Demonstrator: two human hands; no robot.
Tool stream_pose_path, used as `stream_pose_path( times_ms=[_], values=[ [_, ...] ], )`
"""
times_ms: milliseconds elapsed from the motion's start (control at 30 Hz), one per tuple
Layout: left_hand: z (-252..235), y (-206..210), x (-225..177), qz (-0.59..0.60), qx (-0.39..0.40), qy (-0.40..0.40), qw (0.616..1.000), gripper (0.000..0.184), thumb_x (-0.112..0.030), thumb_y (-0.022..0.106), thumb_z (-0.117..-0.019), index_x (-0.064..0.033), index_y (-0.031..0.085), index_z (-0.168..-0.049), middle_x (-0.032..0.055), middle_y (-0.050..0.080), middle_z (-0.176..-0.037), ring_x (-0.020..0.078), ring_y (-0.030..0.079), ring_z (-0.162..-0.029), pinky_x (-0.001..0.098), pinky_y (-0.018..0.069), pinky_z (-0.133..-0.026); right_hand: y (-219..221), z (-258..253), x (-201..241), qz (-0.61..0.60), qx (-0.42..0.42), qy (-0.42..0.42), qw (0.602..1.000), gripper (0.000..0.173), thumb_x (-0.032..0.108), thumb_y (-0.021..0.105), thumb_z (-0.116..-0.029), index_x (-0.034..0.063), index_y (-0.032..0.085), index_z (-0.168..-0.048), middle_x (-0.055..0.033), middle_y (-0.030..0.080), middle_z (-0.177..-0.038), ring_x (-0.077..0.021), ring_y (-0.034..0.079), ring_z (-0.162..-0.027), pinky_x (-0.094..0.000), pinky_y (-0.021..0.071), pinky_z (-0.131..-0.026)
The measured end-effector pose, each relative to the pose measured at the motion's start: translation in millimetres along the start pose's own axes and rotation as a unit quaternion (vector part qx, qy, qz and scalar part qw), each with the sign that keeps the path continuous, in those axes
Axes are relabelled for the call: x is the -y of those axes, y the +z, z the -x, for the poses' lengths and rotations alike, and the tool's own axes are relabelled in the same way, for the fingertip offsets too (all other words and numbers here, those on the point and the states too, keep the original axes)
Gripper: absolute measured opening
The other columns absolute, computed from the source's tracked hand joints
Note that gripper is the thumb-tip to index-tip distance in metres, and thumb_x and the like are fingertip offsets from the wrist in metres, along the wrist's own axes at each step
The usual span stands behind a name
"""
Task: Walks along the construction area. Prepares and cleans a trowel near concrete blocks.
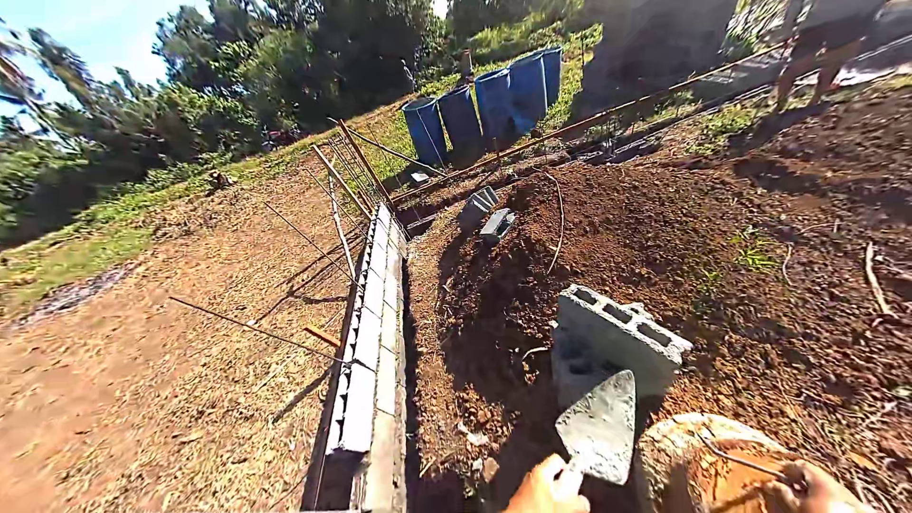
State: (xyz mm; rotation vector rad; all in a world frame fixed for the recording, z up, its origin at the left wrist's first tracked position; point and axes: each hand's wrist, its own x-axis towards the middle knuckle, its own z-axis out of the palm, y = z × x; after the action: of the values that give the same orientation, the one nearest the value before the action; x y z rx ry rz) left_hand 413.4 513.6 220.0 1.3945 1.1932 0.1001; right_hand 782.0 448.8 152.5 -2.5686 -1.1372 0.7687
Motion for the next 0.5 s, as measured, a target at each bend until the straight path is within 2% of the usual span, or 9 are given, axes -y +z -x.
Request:
stream_pose_path(
  times_ms=[200, 333, 433, 500],
  values=[
    [-6.6, 16.0, -14.1, -0.017, 0.022, 0.004, 1.0, 0.038, -0.027, 0.067, -0.0943, -0.0034, 0.057, -0.122, 0.0108, 0.061, -0.081, 0.0201, 0.059, -0.062, 0.0395, 0.0528, -0.059, 12.4, 7.4, -14.6, -0.061, -0.058, -0.023, 0.996, 0.029, 0.018, 0.073, -0.0936, 0.001, 0.07, -0.117, -0.0326, 0.064, -0.122, -0.0534, 0.06, -0.117, -0.0726, 0.0446, -0.098],
    [-16.0, 19.3, -24.0, -0.052, 0.059, 0.01, 0.997, 0.038, -0.026, 0.066, -0.0945, -0.0035, 0.057, -0.123, 0.0111, 0.063, -0.087, 0.0194, 0.06, -0.065, 0.0385, 0.0539, -0.061, 5.5, 15.7, -6.7, -0.069, -0.05, -0.013, 0.996, 0.025, 0.009, 0.063, -0.0999, 0.0027, 0.069, -0.124, -0.0313, 0.061, -0.131, -0.0524, 0.057, -0.124, -0.0723, 0.0412, -0.103],
    [-11.3, 22.7, -23.0, -0.091, 0.096, 0.009, 0.991, 0.038, -0.027, 0.067, -0.0937, -0.0054, 0.058, -0.123, 0.0101, 0.064, -0.092, 0.0186, 0.063, -0.071, 0.0385, 0.0557, -0.066, 8.7, 22.8, -12.4, -0.075, -0.052, -0.002, 0.996, 0.026, 0.007, 0.062, -0.0992, 0.0041, 0.071, -0.123, -0.0282, 0.062, -0.134, -0.0507, 0.056, -0.127, -0.0722, 0.0391, -0.106],
    [-7.1, 15.8, -20.8, -0.107, 0.116, 0.014, 0.987, 0.038, -0.026, 0.068, -0.0925, -0.0062, 0.06, -0.124, 0.0105, 0.066, -0.095, 0.0191, 0.064, -0.075, 0.0396, 0.0562, -0.07, 10.5, 22.1, -17.4, -0.063, -0.061, -0.008, 0.996, 0.024, 0.009, 0.062, -0.0999, 0.0058, 0.072, -0.122, -0.026, 0.064, -0.133, -0.0505, 0.057, -0.126, -0.0737, 0.0398, -0.104]
  ],
)
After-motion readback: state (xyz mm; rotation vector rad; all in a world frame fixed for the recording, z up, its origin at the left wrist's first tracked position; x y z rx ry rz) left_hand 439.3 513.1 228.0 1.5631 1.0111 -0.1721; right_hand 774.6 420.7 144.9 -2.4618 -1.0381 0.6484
